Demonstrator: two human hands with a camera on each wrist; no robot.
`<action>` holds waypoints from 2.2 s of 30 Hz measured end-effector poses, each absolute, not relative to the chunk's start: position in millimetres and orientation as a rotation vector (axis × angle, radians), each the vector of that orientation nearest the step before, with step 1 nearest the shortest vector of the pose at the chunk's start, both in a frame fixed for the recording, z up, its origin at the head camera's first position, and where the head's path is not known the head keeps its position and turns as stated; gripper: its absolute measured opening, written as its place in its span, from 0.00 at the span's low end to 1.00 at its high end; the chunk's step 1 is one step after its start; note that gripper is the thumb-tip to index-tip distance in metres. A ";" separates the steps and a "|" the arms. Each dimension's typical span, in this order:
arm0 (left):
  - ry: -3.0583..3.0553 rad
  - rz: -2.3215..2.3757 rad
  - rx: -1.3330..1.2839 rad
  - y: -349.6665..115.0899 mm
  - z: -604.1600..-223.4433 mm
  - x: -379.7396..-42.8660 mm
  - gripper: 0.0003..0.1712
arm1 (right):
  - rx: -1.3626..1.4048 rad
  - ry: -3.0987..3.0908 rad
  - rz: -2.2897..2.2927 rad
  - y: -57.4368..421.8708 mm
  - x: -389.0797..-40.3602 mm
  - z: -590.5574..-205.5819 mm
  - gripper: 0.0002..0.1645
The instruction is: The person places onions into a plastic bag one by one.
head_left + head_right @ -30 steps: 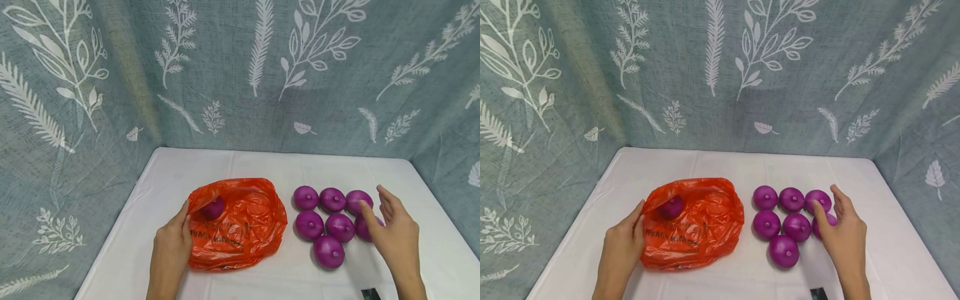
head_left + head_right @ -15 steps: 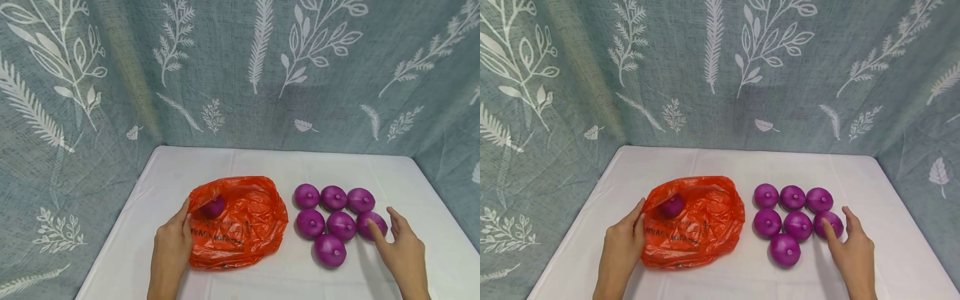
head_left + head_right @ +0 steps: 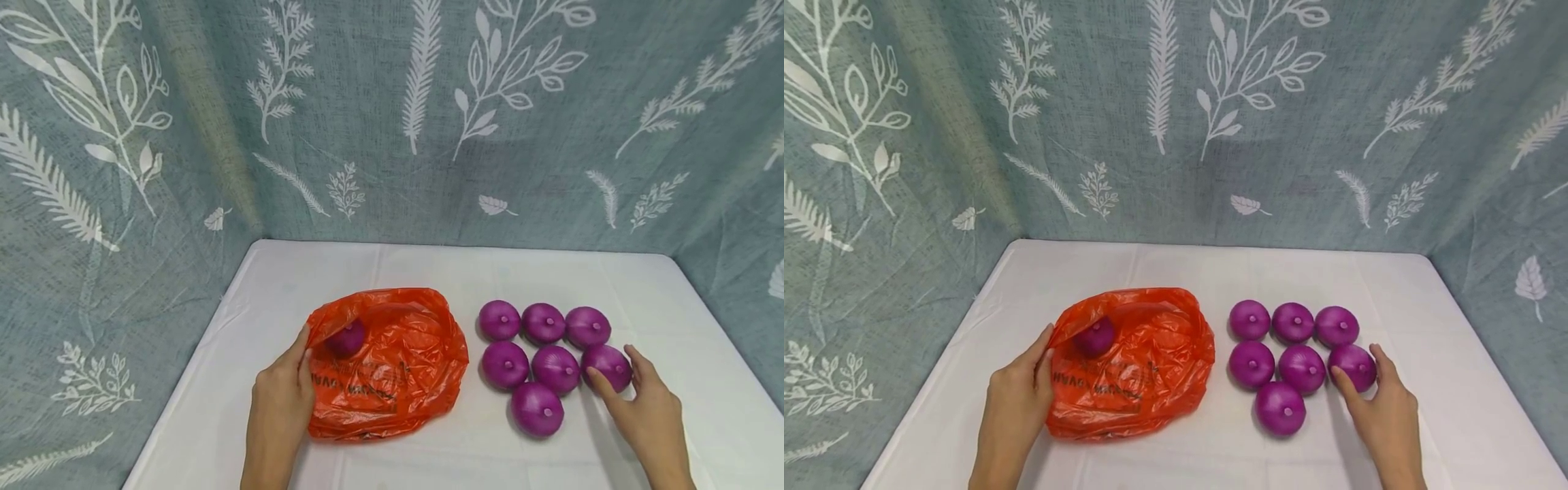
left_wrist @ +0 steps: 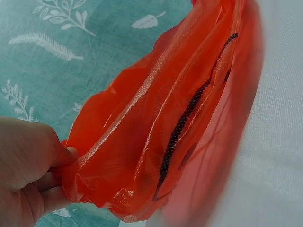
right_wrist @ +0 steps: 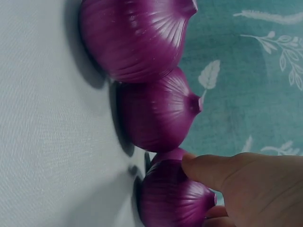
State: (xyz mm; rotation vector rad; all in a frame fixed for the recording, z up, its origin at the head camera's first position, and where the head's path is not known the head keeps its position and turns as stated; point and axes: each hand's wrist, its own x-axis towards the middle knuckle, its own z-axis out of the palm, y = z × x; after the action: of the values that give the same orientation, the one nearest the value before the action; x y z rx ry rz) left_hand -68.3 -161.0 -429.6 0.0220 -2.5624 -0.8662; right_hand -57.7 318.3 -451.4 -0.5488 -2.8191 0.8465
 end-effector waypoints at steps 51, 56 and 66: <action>-2.523 -0.901 -0.002 -161.7 -430.3 -65.7 0.27 | -0.677 -2.778 0.986 315.7 -59.2 -459.2 0.60; -2.505 -0.895 -0.018 -161.3 -433.0 -65.3 0.26 | -0.674 -2.775 0.968 315.1 -58.1 -459.6 0.58; -2.498 -0.894 -0.031 -158.9 -431.4 -66.1 0.25 | -0.645 -2.765 0.969 314.3 -58.3 -459.0 0.58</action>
State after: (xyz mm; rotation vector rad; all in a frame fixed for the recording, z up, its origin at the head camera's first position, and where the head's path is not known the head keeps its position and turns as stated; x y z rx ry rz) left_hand -66.1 -158.9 -431.4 -0.0312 -2.4980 -0.8939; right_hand -58.3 314.3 -459.0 -0.6451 -2.7652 0.9686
